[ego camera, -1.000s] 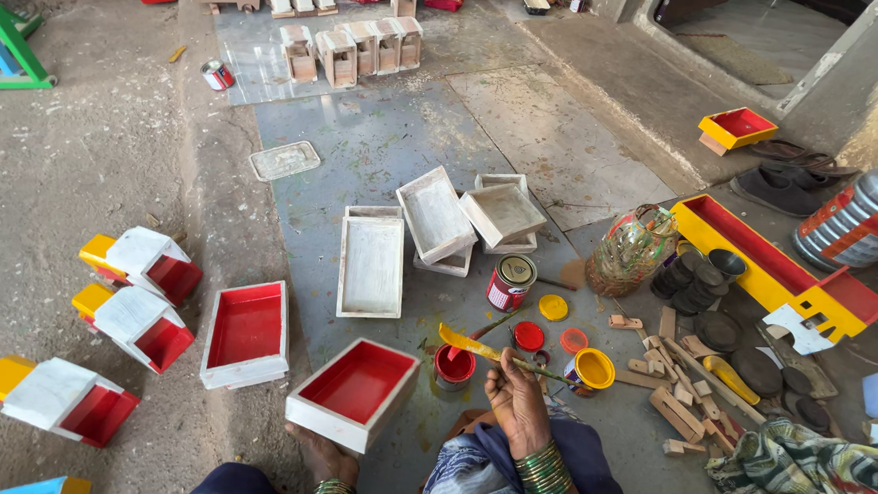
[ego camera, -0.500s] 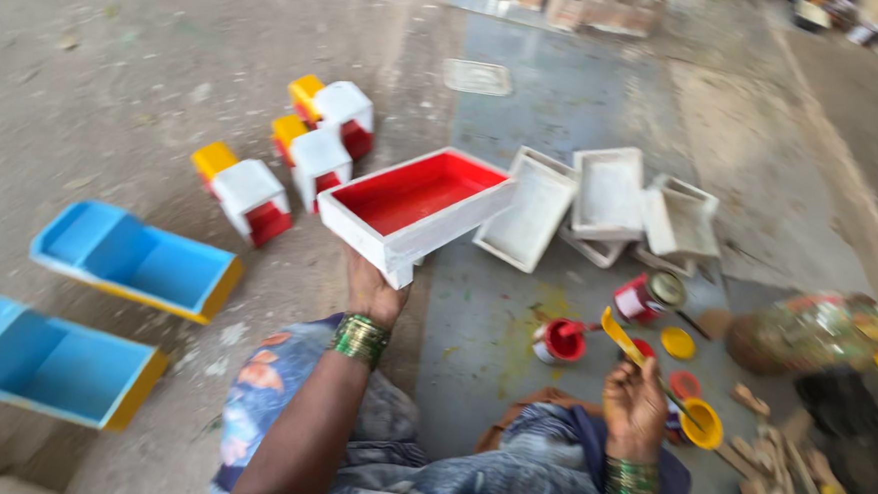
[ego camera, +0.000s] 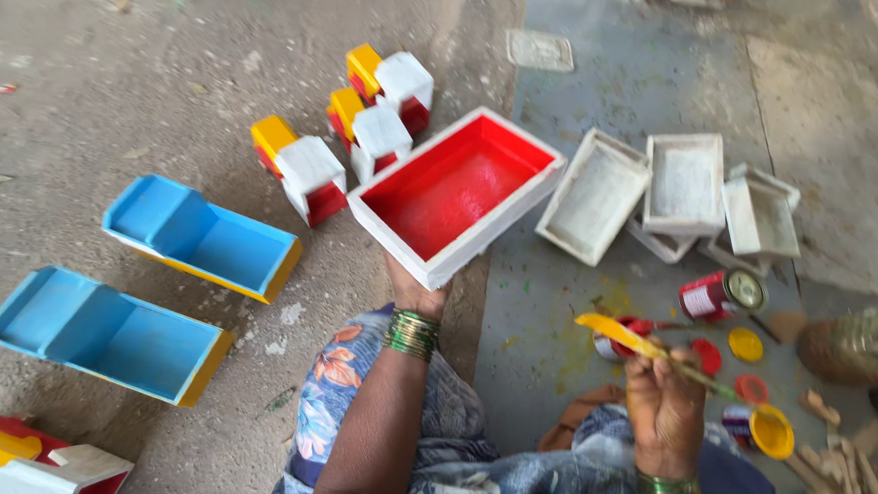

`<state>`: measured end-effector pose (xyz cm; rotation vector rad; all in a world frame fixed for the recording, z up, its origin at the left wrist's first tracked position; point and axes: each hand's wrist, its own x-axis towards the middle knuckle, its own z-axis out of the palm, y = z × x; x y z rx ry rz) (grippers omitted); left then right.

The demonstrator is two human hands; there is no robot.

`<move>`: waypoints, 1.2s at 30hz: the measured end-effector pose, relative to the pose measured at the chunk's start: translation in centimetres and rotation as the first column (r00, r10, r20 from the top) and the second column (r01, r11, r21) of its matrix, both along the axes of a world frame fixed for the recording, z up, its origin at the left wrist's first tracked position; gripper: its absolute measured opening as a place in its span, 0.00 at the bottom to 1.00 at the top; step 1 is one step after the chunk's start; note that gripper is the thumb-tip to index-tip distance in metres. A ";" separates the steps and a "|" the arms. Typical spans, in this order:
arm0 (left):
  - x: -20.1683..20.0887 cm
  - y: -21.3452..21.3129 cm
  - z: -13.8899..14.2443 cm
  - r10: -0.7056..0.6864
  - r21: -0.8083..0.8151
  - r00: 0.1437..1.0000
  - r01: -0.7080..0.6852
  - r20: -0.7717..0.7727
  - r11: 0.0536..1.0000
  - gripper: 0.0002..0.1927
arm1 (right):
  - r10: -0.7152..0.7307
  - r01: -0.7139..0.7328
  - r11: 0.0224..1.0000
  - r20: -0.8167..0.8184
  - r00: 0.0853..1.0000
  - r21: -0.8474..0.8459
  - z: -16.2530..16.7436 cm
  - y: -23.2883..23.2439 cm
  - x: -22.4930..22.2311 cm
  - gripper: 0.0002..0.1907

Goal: The person paints the edges of small wooden boxes with yellow paint using a brush. They dip the brush into a yellow paint can, apply paint to the edges of a box, and place it down. The person repeats this process with multiple boxes, handling them one at a time.

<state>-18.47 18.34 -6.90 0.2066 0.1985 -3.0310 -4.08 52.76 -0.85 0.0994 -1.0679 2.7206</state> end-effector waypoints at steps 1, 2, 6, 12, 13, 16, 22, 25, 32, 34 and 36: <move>0.5 -0.1 -0.5 -0.003 -0.019 1.000 0.003 0.015 1.000 0.32 | 0.013 -0.011 0.999 -0.049 0.999 0.040 1.4 -1.2 0.8 0.13; 1.0 -0.3 -1.1 -0.019 -0.012 0.999 0.019 0.035 1.000 0.32 | 0.015 -0.010 0.997 -0.077 0.997 0.073 2.8 -2.3 1.5 0.13; 1.3 -1.1 -2.5 -0.042 0.022 0.998 0.041 0.056 0.999 0.30 | 0.033 -0.010 0.991 -0.171 0.985 0.133 7.5 -6.0 2.9 0.10; 1.4 -1.2 -1.5 0.008 -0.026 0.999 -0.007 0.038 1.000 0.32 | -0.058 0.113 0.966 -0.232 0.971 0.232 9.9 -9.1 4.1 0.09; 1.4 -1.0 -1.2 -0.002 -0.032 0.999 0.003 0.039 0.999 0.32 | -0.068 0.130 0.961 -0.245 0.967 0.245 10.0 -9.3 4.5 0.09; 1.6 -0.9 -0.7 -0.009 -0.175 0.998 0.020 0.066 0.984 0.35 | -0.099 0.236 0.895 -0.348 0.932 0.378 10.1 -9.9 5.8 0.10; 1.5 -1.2 -0.5 -0.075 -0.242 0.996 0.083 0.041 0.967 0.35 | -0.167 0.353 0.729 -0.349 0.922 0.586 10.2 -11.4 7.4 0.13; 1.5 -1.1 -0.3 -0.105 -0.269 0.994 0.110 0.033 0.957 0.35 | -0.112 0.300 0.766 -0.341 0.933 0.568 10.3 -11.9 7.2 0.13; 1.4 -0.8 0.3 -0.146 -0.295 0.989 0.145 0.019 0.944 0.35 | -0.039 0.228 0.731 -0.294 0.955 0.643 10.6 -13.3 7.0 0.12; 1.4 -0.8 0.3 -0.135 -0.299 0.990 0.138 0.030 0.944 0.36 | -0.012 0.203 0.724 -0.283 0.959 0.659 10.8 -13.7 7.0 0.12; 1.3 -0.8 0.3 -0.148 -0.308 0.988 0.152 0.036 0.939 0.36 | -0.042 0.229 0.672 -0.273 0.961 0.705 11.0 -14.1 6.9 0.13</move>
